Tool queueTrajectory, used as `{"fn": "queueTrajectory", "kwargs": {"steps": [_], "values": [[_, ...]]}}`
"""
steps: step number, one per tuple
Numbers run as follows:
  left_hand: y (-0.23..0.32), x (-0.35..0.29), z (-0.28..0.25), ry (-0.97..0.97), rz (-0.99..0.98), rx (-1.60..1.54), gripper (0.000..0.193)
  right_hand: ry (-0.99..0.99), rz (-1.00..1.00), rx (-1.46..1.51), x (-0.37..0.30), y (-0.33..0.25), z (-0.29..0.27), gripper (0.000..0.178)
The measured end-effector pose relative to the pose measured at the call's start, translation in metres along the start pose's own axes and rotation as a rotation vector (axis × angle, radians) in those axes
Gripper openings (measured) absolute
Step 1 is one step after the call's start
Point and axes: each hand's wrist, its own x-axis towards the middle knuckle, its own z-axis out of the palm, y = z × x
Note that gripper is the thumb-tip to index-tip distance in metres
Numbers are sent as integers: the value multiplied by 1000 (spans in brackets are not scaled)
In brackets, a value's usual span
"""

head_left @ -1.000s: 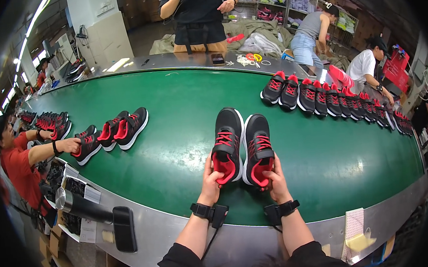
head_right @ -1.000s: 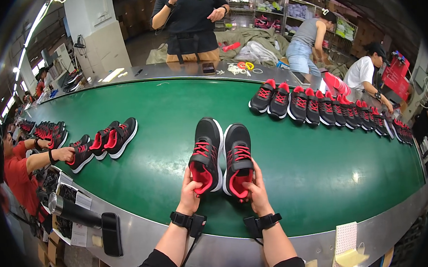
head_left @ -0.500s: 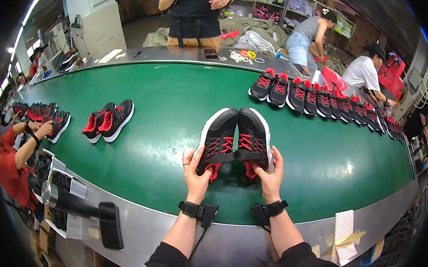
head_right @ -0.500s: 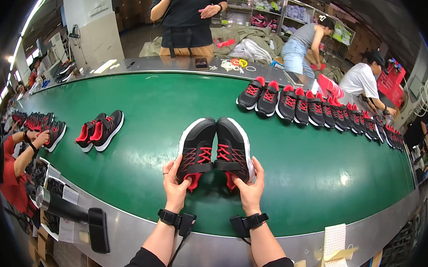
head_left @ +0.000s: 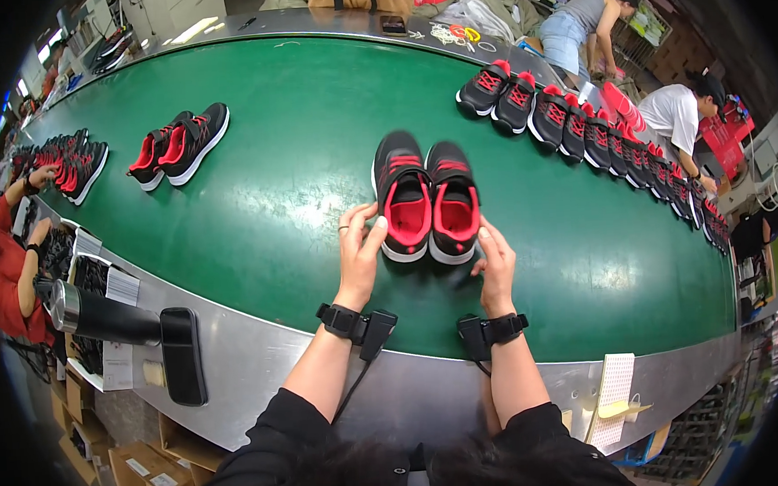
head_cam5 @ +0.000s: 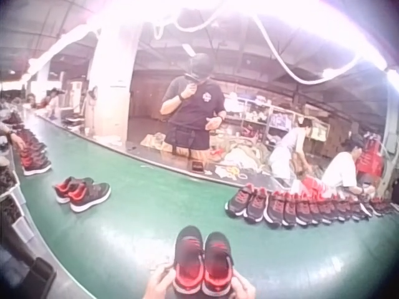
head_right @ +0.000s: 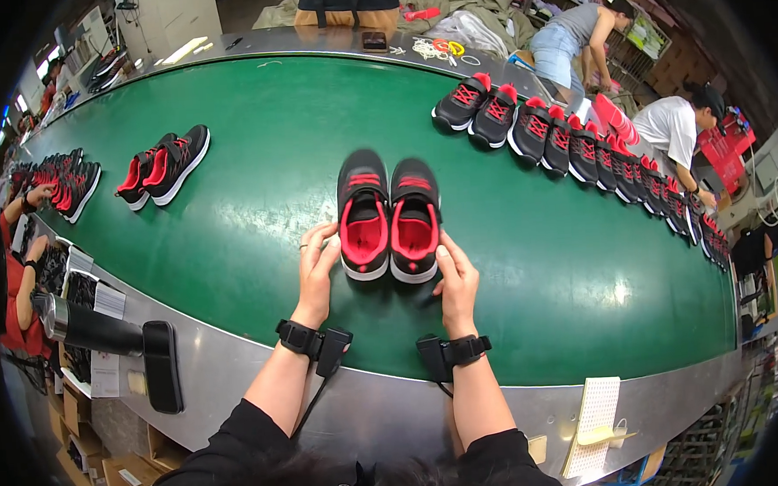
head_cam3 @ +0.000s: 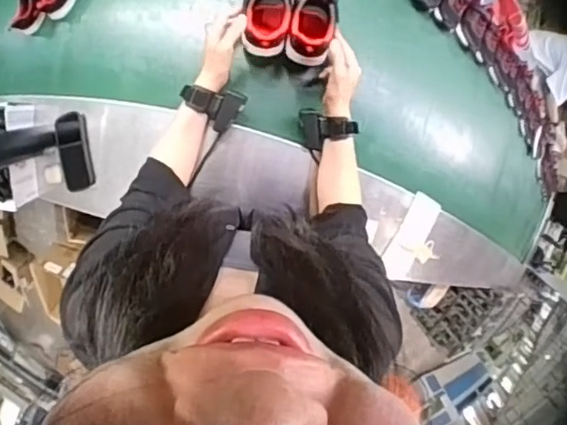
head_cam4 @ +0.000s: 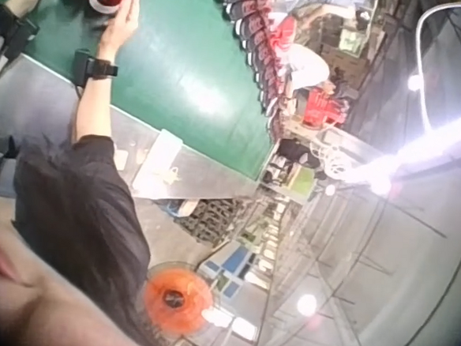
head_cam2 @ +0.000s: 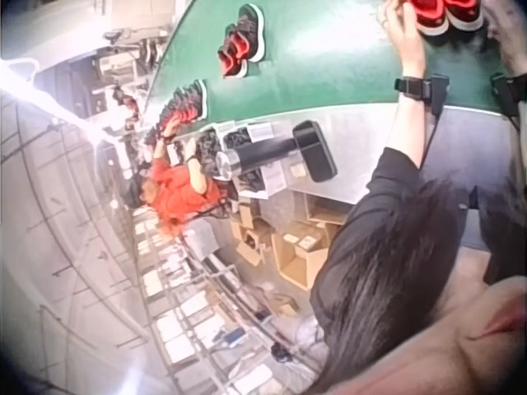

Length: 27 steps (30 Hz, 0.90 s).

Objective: Inspecting and organizing shoes on a conveyor belt in a shoe factory.

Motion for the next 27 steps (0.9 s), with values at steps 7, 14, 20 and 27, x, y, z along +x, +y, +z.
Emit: {"fn": "queueTrajectory", "kwargs": {"steps": [7, 14, 20, 27], "values": [[-5, -1, 4, 251, 8, 353, 35, 19, -8, -404, -1, 6, -6, 29], [0, 2, 10, 305, -41, 328, 33, -105, -493, -963, -22, -39, 37, 35], [3, 3, 8, 465, -25, 228, 30, -385, -557, -1497, -26, -41, 99, 58], [7, 0, 2, 696, 3, 144, 24, -557, -231, -1198, 33, -123, 146, 50]]}}
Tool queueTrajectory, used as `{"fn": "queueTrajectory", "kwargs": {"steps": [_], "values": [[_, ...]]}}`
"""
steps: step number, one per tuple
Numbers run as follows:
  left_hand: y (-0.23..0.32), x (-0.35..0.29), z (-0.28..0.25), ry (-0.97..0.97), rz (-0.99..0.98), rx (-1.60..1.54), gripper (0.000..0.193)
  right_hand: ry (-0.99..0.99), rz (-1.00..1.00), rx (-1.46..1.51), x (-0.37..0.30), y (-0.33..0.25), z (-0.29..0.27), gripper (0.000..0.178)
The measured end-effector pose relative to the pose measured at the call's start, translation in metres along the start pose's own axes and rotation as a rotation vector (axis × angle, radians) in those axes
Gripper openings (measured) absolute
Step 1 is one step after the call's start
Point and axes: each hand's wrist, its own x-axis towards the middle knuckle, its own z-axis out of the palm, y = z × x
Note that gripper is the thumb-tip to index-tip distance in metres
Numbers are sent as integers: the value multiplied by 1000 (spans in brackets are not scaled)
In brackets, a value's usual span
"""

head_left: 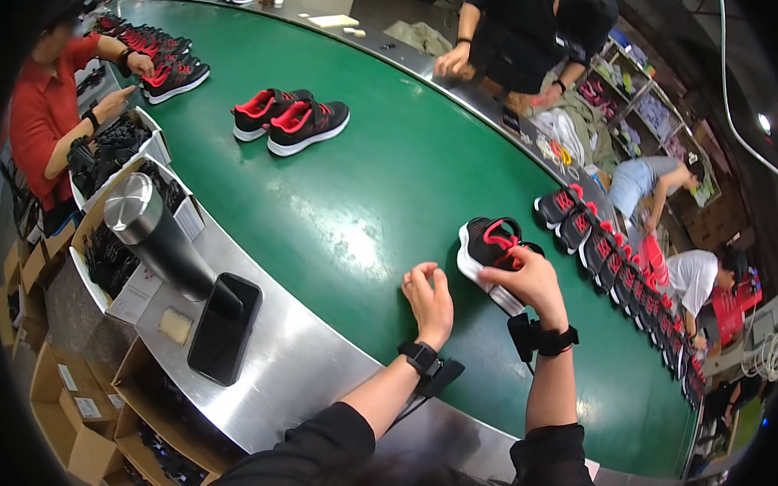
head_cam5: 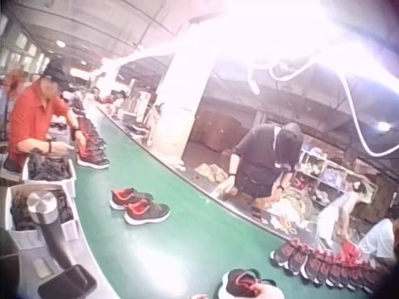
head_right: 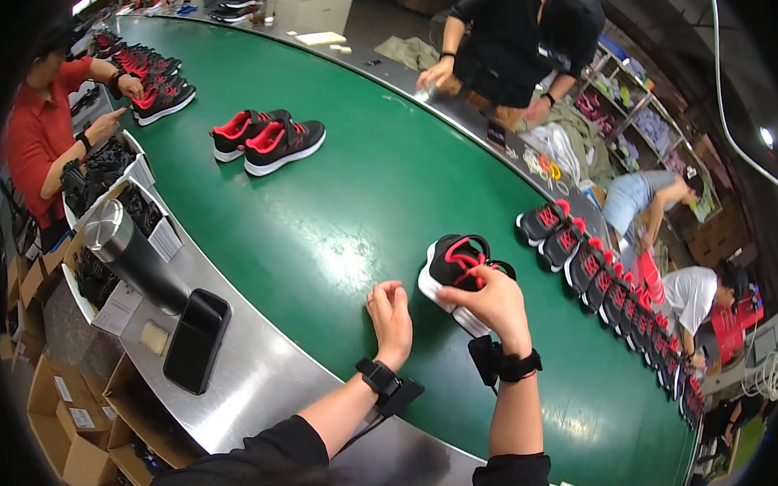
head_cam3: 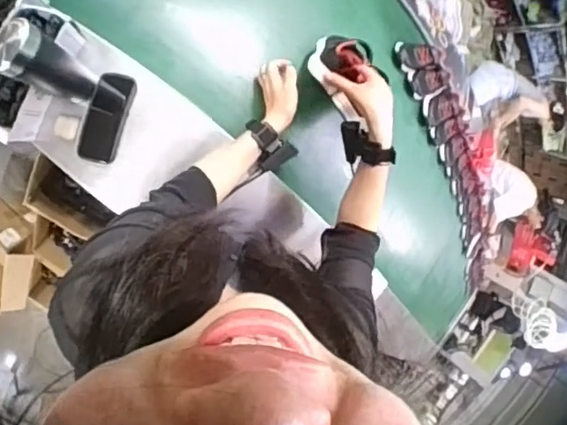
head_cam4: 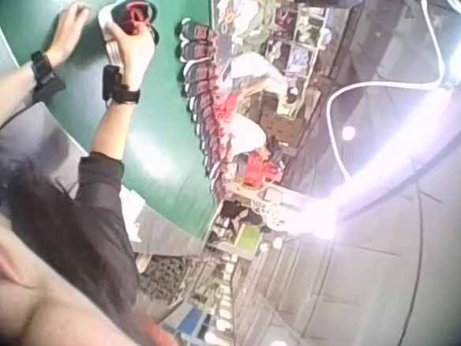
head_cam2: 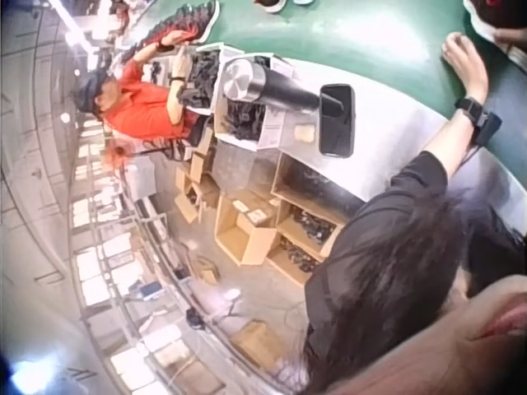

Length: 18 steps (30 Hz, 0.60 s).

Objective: Inspecting and organizing shoes on a conveyor belt in a shoe factory.

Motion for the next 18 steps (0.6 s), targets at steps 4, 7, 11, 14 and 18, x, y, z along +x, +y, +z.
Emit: {"fn": "queueTrajectory", "kwargs": {"steps": [4, 7, 11, 14, 18], "values": [[0, -3, 1, -53, -44, 14, 21, 172, -108, 72, 23, -66, -12, 50], [5, -7, 8, -57, -17, 0, 20, 224, -417, 311, 40, -110, 1, 55], [-43, -3, 14, -149, 117, 75, 26, 213, -700, 400, 24, -171, 14, 53], [-57, -2, 20, -154, -57, -523, 35, 214, -798, 409, 3, -172, 27, 46], [-15, -2, 19, -337, 6, 77, 23, 10, -551, 534, -35, -115, 23, 37]]}}
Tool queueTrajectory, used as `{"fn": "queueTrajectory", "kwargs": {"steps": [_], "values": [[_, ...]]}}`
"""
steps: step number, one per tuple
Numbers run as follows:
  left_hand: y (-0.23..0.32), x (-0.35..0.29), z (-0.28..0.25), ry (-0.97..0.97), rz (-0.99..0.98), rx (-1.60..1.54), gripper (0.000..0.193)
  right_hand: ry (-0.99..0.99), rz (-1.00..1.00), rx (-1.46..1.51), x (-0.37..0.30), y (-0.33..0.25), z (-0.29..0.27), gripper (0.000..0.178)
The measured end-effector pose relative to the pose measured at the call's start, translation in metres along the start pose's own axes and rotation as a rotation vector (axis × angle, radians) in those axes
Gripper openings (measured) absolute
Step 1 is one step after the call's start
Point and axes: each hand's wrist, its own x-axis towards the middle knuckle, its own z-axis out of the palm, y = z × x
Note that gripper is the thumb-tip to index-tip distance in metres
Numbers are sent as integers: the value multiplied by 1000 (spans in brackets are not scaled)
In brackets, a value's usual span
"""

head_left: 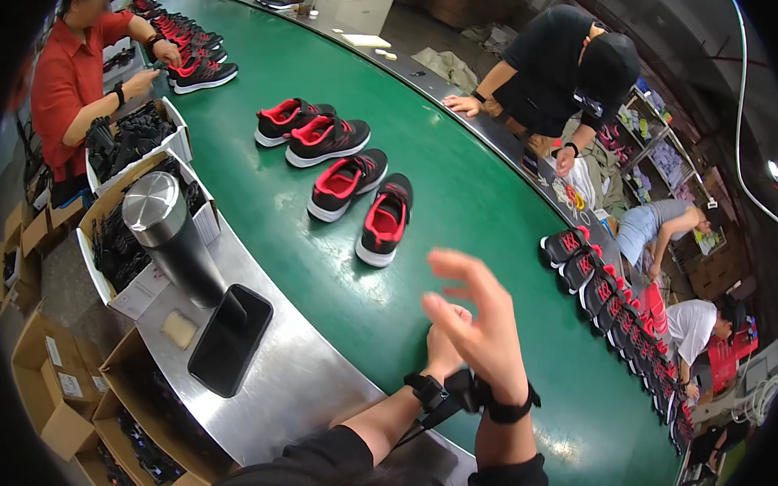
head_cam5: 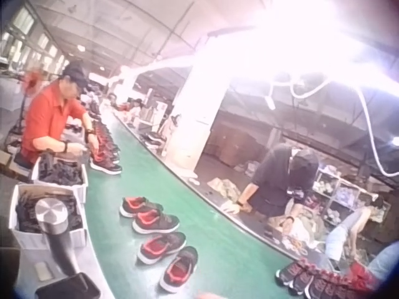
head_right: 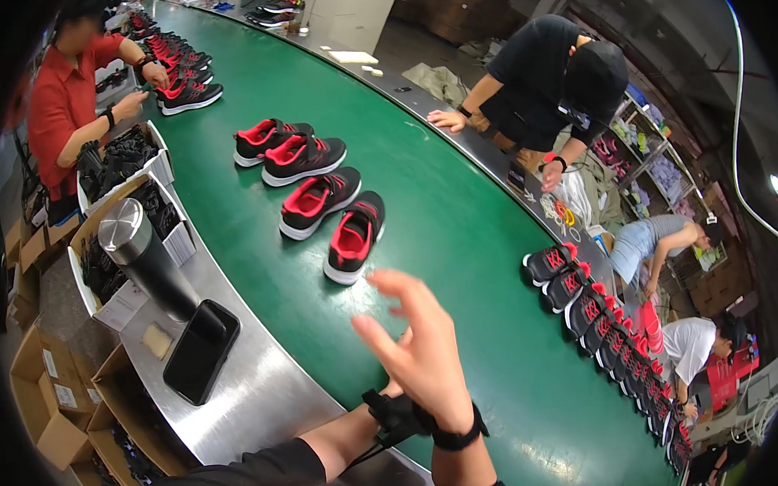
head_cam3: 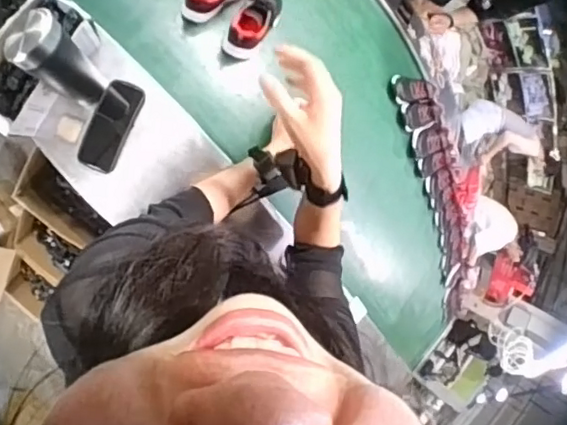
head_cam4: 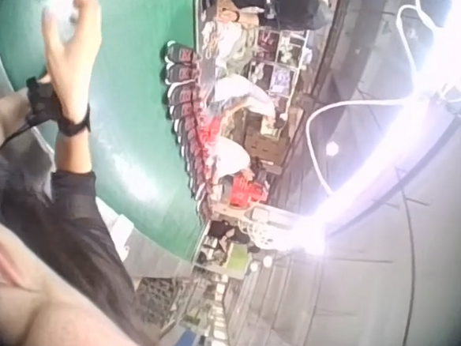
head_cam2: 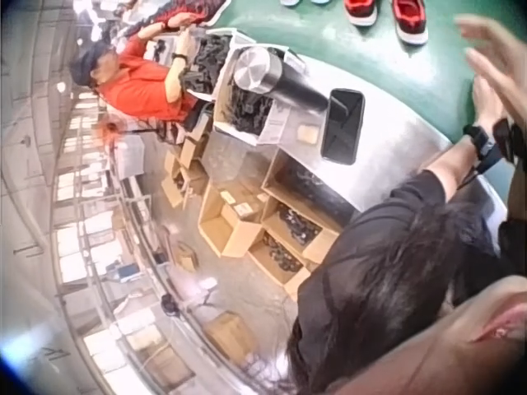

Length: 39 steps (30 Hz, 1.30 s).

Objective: Inspecting and organizing shoes on a conveyor belt in a shoe factory.

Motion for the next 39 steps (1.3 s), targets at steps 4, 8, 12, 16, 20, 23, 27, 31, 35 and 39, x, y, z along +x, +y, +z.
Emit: {"fn": "queueTrajectory", "kwargs": {"steps": [4, 8, 12, 16, 20, 23, 27, 31, 35, 39], "values": [[-19, -14, -6, -332, -217, -620, 15, -59, 326, 259, -72, 28, -18, 28], [11, -12, -9, -409, -204, -253, 18, 187, 621, 488, -132, 81, -37, 19], [32, -27, -3, -671, -263, -155, 19, 377, 650, 242, -184, 157, -36, 15], [39, -40, 4, -821, -207, -2, 19, 514, 814, 569, -188, 169, -42, 16], [33, -39, 0, -881, -243, -129, 25, 480, 760, 675, -189, 167, -38, 16], [32, -37, -8, -913, -308, -164, 28, 459, 757, 728, -184, 165, -29, 19], [34, -44, 2, -887, -316, -153, 31, 457, 732, 714, -195, 169, -33, 21], [25, -48, 10, -901, -278, -124, 31, 433, 633, 441, -201, 170, -35, 16], [32, -55, 14, -899, -258, -100, 30, 459, 558, 572, -203, 169, -41, 19], [40, -66, 26, -845, -216, -79, 28, 502, 560, 499, -215, 168, -46, 24]]}}
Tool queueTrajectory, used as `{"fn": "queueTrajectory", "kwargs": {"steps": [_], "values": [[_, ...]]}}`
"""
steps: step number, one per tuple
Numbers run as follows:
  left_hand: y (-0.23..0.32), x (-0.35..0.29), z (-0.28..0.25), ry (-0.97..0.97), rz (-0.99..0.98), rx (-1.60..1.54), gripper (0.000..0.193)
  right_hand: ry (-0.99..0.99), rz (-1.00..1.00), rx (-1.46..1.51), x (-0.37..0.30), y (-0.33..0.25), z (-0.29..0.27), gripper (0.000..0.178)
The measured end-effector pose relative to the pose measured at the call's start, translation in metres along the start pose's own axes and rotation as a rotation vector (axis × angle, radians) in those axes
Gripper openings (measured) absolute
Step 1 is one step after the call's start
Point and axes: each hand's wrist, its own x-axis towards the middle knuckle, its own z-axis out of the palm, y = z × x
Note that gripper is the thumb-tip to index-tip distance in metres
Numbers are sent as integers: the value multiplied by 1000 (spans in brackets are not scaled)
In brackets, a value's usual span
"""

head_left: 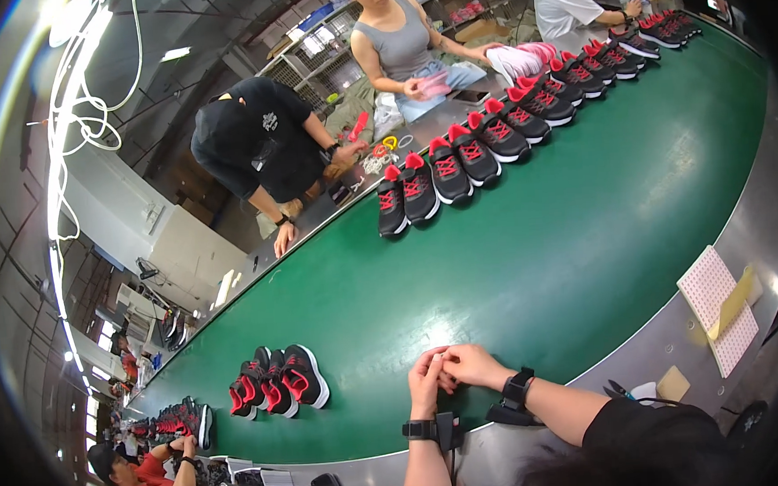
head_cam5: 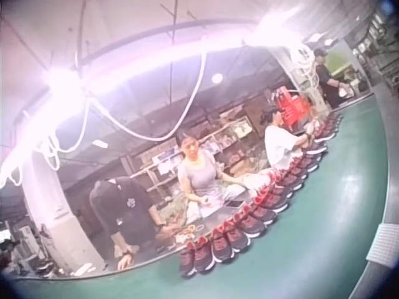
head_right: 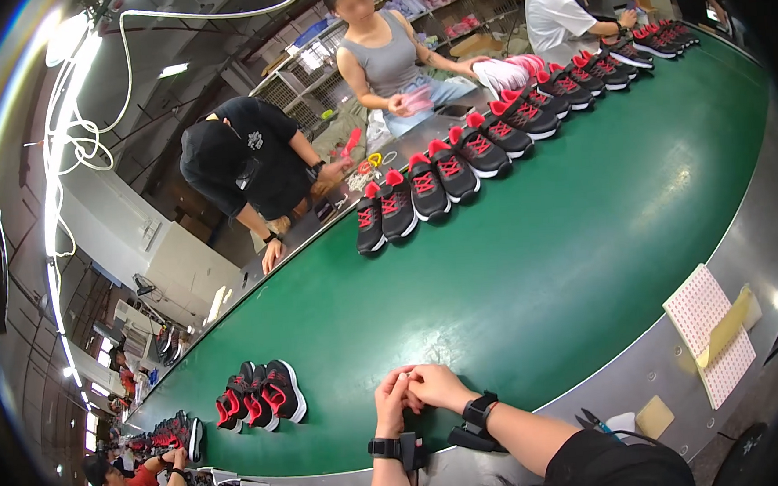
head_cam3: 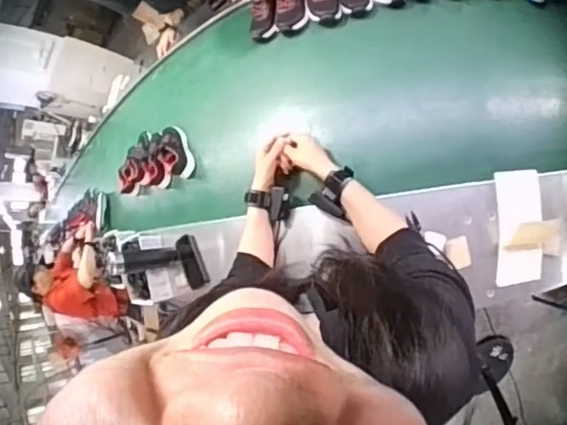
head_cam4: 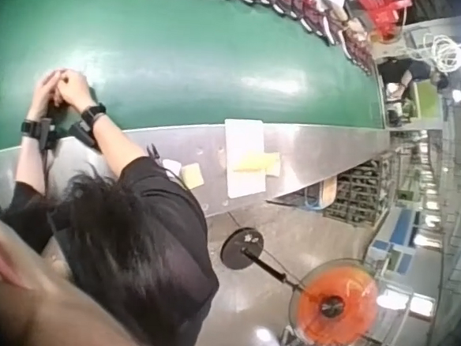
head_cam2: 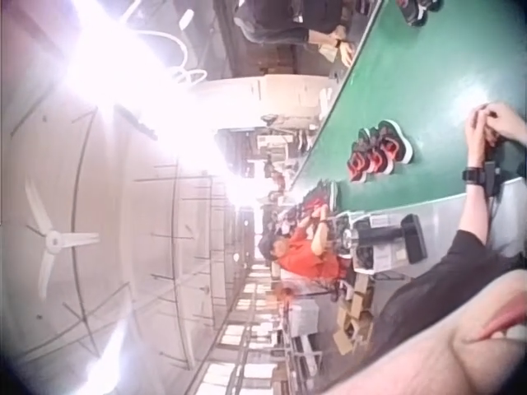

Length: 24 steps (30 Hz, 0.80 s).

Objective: Inspecting and organizing shoes on a conveyor belt in a shoe factory.

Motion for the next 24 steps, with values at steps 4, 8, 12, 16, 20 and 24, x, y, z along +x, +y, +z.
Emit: {"fn": "queueTrajectory", "kwargs": {"steps": [4, 8, 12, 16, 20, 24], "values": [[-2, -1, -13, 38, 17, 63, 25, -30, -34, -58, 6, 2, 7, 20], [-4, -1, -9, 71, 43, 11, 26, -100, 87, -25, 8, 14, 5, 20], [-10, -2, -2, 73, 85, -26, 27, -115, 174, 23, -3, 3, -3, 23], [-20, -7, -1, 139, 53, 45, 25, -188, 115, -34, -1, 26, -9, 24], [-44, 7, 1, 220, 200, 148, 22, -234, 146, -101, -1, 16, -12, 25], [-4, 8, 10, 259, 192, 174, 25, -194, 123, -72, 10, 20, -33, 23]]}}
